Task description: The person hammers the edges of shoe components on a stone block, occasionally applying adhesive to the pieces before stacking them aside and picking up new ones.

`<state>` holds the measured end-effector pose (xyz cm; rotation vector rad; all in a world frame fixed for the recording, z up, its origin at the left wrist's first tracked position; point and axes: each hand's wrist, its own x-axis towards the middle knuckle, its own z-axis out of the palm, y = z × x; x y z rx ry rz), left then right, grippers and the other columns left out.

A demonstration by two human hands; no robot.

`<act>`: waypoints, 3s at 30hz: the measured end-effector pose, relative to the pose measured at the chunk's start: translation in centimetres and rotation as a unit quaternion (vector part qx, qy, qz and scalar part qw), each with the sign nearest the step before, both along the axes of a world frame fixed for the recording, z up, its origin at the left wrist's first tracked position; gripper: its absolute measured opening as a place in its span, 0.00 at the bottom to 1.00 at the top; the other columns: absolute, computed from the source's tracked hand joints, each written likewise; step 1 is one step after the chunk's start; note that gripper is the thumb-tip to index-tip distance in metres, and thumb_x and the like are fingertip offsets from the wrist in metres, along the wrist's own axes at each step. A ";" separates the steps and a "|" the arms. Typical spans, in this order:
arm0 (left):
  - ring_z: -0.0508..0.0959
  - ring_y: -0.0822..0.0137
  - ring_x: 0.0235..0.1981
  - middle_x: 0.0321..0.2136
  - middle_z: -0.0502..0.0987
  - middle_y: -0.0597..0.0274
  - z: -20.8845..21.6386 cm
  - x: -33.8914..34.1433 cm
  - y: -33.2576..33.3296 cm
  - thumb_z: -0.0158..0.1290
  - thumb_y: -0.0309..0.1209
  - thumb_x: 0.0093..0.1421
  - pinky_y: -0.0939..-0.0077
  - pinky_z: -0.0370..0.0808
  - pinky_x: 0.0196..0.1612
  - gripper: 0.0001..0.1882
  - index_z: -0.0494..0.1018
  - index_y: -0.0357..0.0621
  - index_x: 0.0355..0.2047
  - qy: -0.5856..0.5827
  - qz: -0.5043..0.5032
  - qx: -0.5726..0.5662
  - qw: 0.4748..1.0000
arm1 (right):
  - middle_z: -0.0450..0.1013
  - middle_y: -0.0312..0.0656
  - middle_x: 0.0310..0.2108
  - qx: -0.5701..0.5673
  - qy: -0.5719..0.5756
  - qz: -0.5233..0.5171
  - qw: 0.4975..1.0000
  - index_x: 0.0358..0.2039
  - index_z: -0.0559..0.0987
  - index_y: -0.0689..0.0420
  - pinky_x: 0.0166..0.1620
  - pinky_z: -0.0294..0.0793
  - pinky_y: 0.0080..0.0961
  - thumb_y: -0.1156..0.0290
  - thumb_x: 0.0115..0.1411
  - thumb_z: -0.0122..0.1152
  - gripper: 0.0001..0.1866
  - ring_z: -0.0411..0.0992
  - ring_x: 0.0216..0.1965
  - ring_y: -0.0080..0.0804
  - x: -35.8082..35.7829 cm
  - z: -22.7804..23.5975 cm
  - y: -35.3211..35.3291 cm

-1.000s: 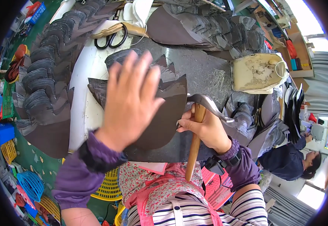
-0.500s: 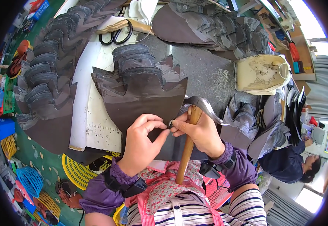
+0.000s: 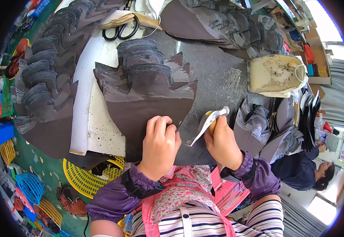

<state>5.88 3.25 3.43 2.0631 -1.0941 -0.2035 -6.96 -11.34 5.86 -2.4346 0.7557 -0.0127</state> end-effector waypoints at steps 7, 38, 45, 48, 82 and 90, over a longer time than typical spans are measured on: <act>0.72 0.52 0.42 0.37 0.70 0.55 -0.2 -0.4 -0.2 0.59 0.19 0.43 0.61 0.72 0.44 0.09 0.73 0.34 0.27 -0.055 -0.003 0.014 0.998 | 0.67 0.64 0.29 -0.045 0.086 0.010 0.995 0.37 0.60 0.68 0.31 0.69 0.53 0.76 0.56 0.58 0.16 0.69 0.27 0.66 -1.0 -0.2 0.5; 0.76 0.51 0.38 0.39 0.72 0.52 -1.1 0.6 0.2 0.58 0.17 0.45 0.62 0.75 0.40 0.12 0.72 0.33 0.32 -0.015 0.061 -0.006 0.998 | 0.71 0.44 0.37 -0.103 -0.158 0.383 0.904 0.33 0.77 0.64 0.44 0.74 0.32 0.71 0.45 0.60 0.14 0.71 0.43 0.42 6.4 0.1 -2.9; 0.76 0.52 0.37 0.39 0.72 0.52 -0.8 1.2 0.9 0.60 0.19 0.45 0.62 0.75 0.39 0.12 0.72 0.34 0.31 0.084 0.044 -0.027 0.995 | 0.71 0.43 0.37 -0.191 -0.102 0.543 0.812 0.30 0.78 0.63 0.45 0.73 0.33 0.67 0.43 0.58 0.14 0.70 0.44 0.40 7.3 -0.2 -2.6; 0.76 0.53 0.38 0.39 0.72 0.53 0.1 1.3 0.8 0.60 0.20 0.44 0.62 0.74 0.40 0.12 0.72 0.34 0.31 0.063 0.023 -0.019 0.998 | 0.71 0.43 0.36 -0.151 -0.104 0.528 0.829 0.29 0.77 0.63 0.44 0.73 0.33 0.68 0.43 0.59 0.13 0.70 0.42 0.41 8.1 -0.2 -2.8; 0.73 0.54 0.37 0.35 0.71 0.56 -0.5 1.6 -0.1 0.58 0.23 0.47 0.63 0.71 0.40 0.05 0.74 0.37 0.24 0.154 0.043 -0.005 0.987 | 0.70 0.46 0.36 0.041 -0.199 0.416 0.887 0.32 0.74 0.65 0.44 0.73 0.32 0.80 0.42 0.64 0.13 0.70 0.41 0.42 7.1 -1.7 -4.6; 0.75 0.57 0.33 0.33 0.71 0.57 0.1 1.9 -0.3 0.59 0.23 0.46 0.65 0.72 0.35 0.04 0.75 0.37 0.23 0.255 0.061 0.004 0.965 | 0.70 0.47 0.38 -0.092 -0.131 0.419 0.894 0.35 0.74 0.66 0.43 0.73 0.32 0.76 0.44 0.66 0.16 0.70 0.40 0.43 6.6 -0.8 -2.6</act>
